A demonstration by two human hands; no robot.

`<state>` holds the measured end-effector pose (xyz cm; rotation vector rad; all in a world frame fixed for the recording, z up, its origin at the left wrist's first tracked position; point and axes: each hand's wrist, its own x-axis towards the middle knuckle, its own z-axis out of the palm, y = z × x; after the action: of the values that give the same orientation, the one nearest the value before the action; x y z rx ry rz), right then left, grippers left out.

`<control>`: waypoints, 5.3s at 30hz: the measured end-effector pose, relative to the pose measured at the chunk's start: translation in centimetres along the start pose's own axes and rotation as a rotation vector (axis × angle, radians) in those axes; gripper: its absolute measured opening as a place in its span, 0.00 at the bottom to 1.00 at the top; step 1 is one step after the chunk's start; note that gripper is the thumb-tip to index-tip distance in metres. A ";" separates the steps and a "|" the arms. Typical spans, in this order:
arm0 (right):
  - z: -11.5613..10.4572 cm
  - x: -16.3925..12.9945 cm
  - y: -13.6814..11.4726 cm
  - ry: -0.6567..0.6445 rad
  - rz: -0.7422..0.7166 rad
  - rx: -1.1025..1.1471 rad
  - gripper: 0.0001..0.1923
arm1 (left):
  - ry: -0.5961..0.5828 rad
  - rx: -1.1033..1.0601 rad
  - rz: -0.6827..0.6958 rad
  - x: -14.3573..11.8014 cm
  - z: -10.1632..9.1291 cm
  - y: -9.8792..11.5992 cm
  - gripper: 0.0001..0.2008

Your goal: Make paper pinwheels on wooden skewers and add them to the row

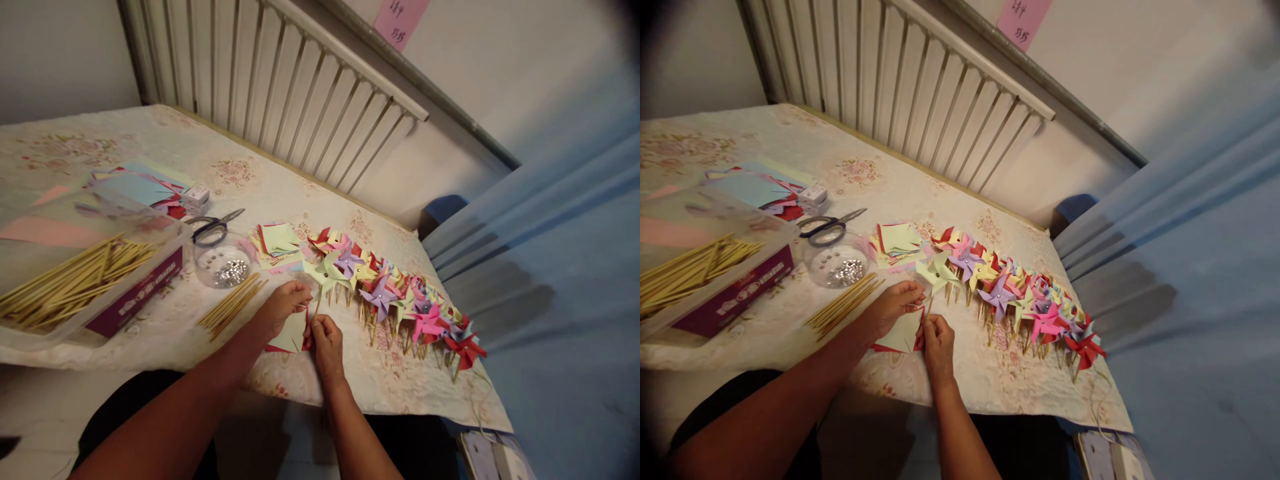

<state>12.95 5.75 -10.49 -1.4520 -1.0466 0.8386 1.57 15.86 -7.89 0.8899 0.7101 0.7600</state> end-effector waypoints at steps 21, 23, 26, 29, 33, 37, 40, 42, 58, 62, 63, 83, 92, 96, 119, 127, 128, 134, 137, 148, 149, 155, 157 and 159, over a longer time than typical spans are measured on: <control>0.1 -0.1 0.0 -0.009 0.000 0.004 0.15 | -0.149 0.021 -0.028 -0.6 1.1 -0.5 0.14; 0.0 0.0 0.0 -0.014 0.003 -0.007 0.15 | -0.197 0.031 -0.013 -0.6 1.3 -1.1 0.13; 0.0 0.0 -0.2 -0.018 -0.007 -0.024 0.15 | -0.236 0.045 -0.012 -0.5 1.5 -1.9 0.13; 0.0 0.0 -0.3 -0.018 -0.014 -0.035 0.14 | -0.220 0.054 0.006 -0.4 1.6 -2.0 0.12; 0.0 -0.1 0.1 0.004 -0.012 0.017 0.12 | -0.096 0.143 0.100 -0.6 1.2 -0.8 0.13; -0.1 -0.1 0.6 0.045 -0.010 0.057 0.11 | 0.005 0.132 0.084 -1.5 -0.1 0.9 0.12; -0.2 -0.3 0.6 0.082 0.001 0.071 0.10 | 0.054 0.101 0.144 -2.4 -1.3 1.5 0.12; -0.4 -0.6 0.5 0.114 0.009 0.064 0.09 | 0.087 0.081 0.172 -3.2 -2.2 1.5 0.11; -2.9 -4.7 1.5 0.104 -0.058 -0.059 0.07 | 0.328 -0.112 0.204 -11.8 -5.1 -1.9 0.14; -3.5 -5.6 2.1 0.075 -0.082 -0.117 0.07 | 0.345 -0.099 0.217 -11.6 -5.0 -2.2 0.16; -3.7 -5.9 2.2 0.067 -0.090 -0.129 0.07 | 0.341 -0.100 0.220 -11.5 -5.1 -2.3 0.16; -9.0 -8.7 3.9 0.073 -0.386 -0.410 0.09 | 0.375 -0.191 0.238 -10.4 -6.4 -3.3 0.16; -9.6 -9.3 3.9 0.042 -0.482 -0.426 0.10 | 0.396 -0.189 0.242 -10.6 -6.3 -3.2 0.15; -9.6 -9.4 4.6 0.019 -0.524 -0.411 0.11 | 0.409 -0.179 0.241 -10.6 -6.1 -3.1 0.15; -9.8 -10.4 4.6 -0.063 -0.589 -0.412 0.15 | 0.534 -0.069 0.239 -10.5 -4.3 -2.7 0.14; -10.0 -10.3 4.9 -0.090 -0.581 -0.399 0.15 | 0.546 -0.065 0.251 -10.3 -4.5 -3.1 0.14; -10.1 -10.3 4.9 -0.096 -0.577 -0.398 0.15 | 0.542 -0.061 0.251 -10.3 -4.5 -3.1 0.15; -10.0 -10.3 4.9 -0.100 -0.560 -0.393 0.16 | 0.540 -0.058 0.254 -10.4 -4.4 -3.0 0.15; -9.9 -10.4 5.0 -0.094 -0.567 -0.408 0.15 | 0.537 -0.066 0.259 -10.4 -4.5 -3.1 0.16; -9.7 -10.2 4.8 -0.074 -0.592 -0.431 0.14 | 0.497 -0.074 0.265 -10.5 -4.7 -3.0 0.17; -9.7 -10.2 4.7 -0.071 -0.591 -0.433 0.13 | 0.494 -0.073 0.263 -10.6 -4.7 -2.9 0.17; -9.5 -10.3 4.6 -0.057 -0.582 -0.438 0.13 | 0.479 -0.083 0.255 -10.8 -4.7 -2.7 0.16; -9.4 -10.3 4.6 -0.051 -0.588 -0.436 0.13 | 0.465 -0.084 0.255 -10.7 -4.8 -2.8 0.16; -9.4 -10.3 4.6 -0.046 -0.587 -0.441 0.13 | 0.452 -0.087 0.256 -10.7 -5.1 -3.0 0.16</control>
<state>18.60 -7.27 -14.22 -1.3609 -1.6586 0.2232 -7.41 8.02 -10.40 0.7422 0.9607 1.2345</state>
